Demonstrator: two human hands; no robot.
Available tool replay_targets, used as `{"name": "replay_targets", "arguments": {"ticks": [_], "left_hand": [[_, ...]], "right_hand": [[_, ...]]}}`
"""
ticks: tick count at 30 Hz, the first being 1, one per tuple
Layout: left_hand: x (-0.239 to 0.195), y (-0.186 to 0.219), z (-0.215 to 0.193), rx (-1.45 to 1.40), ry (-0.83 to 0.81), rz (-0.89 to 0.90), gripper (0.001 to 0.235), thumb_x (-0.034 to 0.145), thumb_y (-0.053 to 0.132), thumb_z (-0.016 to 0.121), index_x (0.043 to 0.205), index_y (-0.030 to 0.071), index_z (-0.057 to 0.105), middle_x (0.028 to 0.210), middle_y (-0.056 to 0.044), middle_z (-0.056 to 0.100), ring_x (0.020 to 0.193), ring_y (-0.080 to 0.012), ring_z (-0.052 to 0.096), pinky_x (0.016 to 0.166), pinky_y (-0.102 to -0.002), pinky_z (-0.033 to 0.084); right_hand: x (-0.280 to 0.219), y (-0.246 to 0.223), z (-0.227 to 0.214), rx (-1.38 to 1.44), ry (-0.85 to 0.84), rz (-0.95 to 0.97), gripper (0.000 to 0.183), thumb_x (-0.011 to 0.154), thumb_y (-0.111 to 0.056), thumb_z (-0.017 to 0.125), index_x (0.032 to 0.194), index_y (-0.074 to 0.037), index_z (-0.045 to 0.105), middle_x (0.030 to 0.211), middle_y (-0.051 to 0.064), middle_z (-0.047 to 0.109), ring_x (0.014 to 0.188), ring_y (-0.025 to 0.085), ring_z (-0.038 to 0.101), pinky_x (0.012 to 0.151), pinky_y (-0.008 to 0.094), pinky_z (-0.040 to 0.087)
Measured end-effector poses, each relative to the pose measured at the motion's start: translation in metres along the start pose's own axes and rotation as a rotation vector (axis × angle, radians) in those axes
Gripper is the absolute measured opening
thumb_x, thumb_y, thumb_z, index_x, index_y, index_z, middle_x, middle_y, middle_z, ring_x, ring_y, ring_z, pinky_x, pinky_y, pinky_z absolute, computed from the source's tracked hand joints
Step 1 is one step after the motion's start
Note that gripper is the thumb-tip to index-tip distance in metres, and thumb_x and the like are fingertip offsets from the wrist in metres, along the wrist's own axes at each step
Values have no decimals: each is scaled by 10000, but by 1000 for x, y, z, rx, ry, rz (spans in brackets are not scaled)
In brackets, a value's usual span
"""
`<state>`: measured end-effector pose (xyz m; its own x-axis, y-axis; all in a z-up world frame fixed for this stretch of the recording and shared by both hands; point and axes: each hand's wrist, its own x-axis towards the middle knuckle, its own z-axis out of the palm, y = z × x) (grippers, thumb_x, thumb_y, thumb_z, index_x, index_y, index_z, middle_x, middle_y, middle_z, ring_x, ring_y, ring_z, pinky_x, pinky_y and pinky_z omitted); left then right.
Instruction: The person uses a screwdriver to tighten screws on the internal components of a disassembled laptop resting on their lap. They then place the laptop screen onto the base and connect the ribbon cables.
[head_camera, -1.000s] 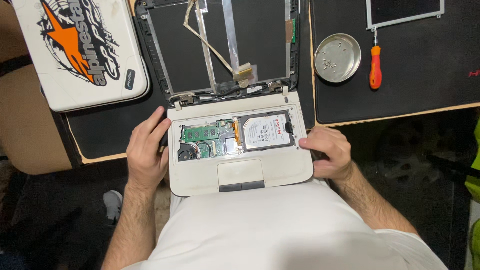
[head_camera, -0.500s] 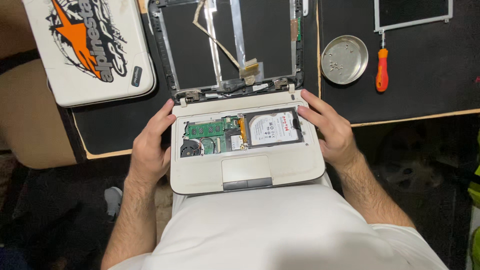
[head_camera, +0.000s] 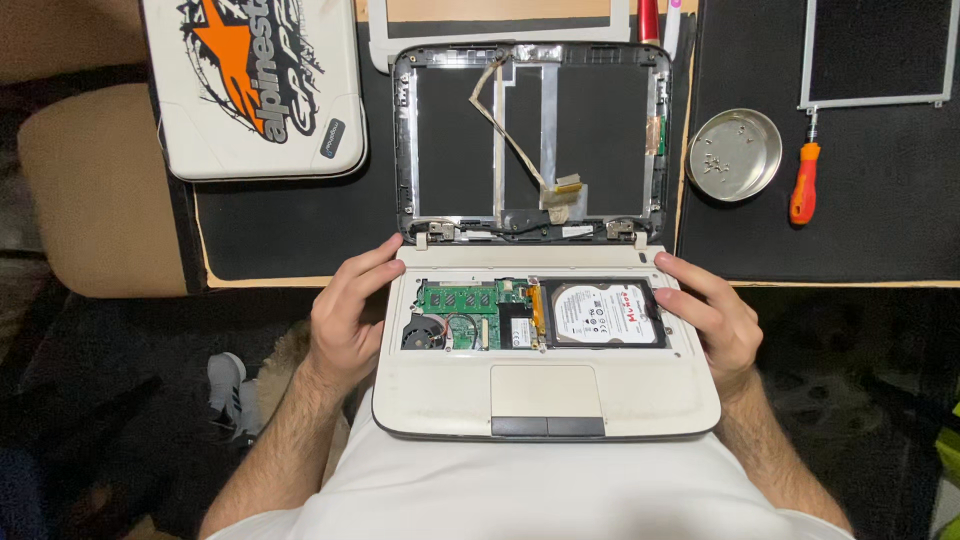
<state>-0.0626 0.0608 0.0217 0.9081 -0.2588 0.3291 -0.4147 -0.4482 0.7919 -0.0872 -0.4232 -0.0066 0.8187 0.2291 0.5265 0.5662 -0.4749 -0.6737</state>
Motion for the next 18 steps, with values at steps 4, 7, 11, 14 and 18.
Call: {"name": "replay_targets", "arguments": {"ticks": [4, 7, 11, 14, 18], "left_hand": [[-5, 2, 1, -29, 26, -9, 665, 1124, 559, 789, 1486, 1, 805, 1570, -311, 801, 1366, -507, 822, 1100, -634, 695], [-8, 5, 1, -30, 38, -19, 610, 1098, 522, 853, 1434, 13, 834, 1498, -290, 842, 1290, -491, 857, 1057, -619, 713], [-18, 3, 1, -50, 64, -27, 591, 1073, 552, 874, 1372, 42, 871, 1421, -256, 882, 1220, -456, 888, 1010, -576, 730], [-24, 6, 0, -72, 80, -43, 571, 1066, 563, 880, 1338, 61, 892, 1370, -226, 900, 1172, -438, 898, 978, -547, 731], [-27, 13, -4, -80, 79, -99, 548, 1072, 579, 869, 1301, 82, 908, 1281, -186, 919, 1093, -414, 908, 929, -511, 733]], "right_hand": [[13, -16, -2, 9, 10, -17, 331, 1130, -302, 868, 1276, -6, 884, 1381, 378, 876, 1035, 505, 869, 924, 535, 688], [7, -17, -5, -4, -6, -27, 323, 1141, -309, 858, 1245, -6, 897, 1336, 365, 891, 991, 502, 868, 892, 520, 686], [1, -22, -10, -8, -19, -58, 335, 1118, -343, 872, 1190, -18, 917, 1259, 349, 906, 925, 475, 874, 840, 512, 697], [8, -34, -11, 18, -35, -84, 324, 1139, -322, 835, 1165, -6, 906, 1204, 350, 899, 852, 465, 849, 779, 512, 685], [10, -41, -10, 37, -49, -110, 325, 1189, -294, 762, 1130, 3, 882, 1099, 307, 892, 742, 406, 813, 710, 468, 670]]}}
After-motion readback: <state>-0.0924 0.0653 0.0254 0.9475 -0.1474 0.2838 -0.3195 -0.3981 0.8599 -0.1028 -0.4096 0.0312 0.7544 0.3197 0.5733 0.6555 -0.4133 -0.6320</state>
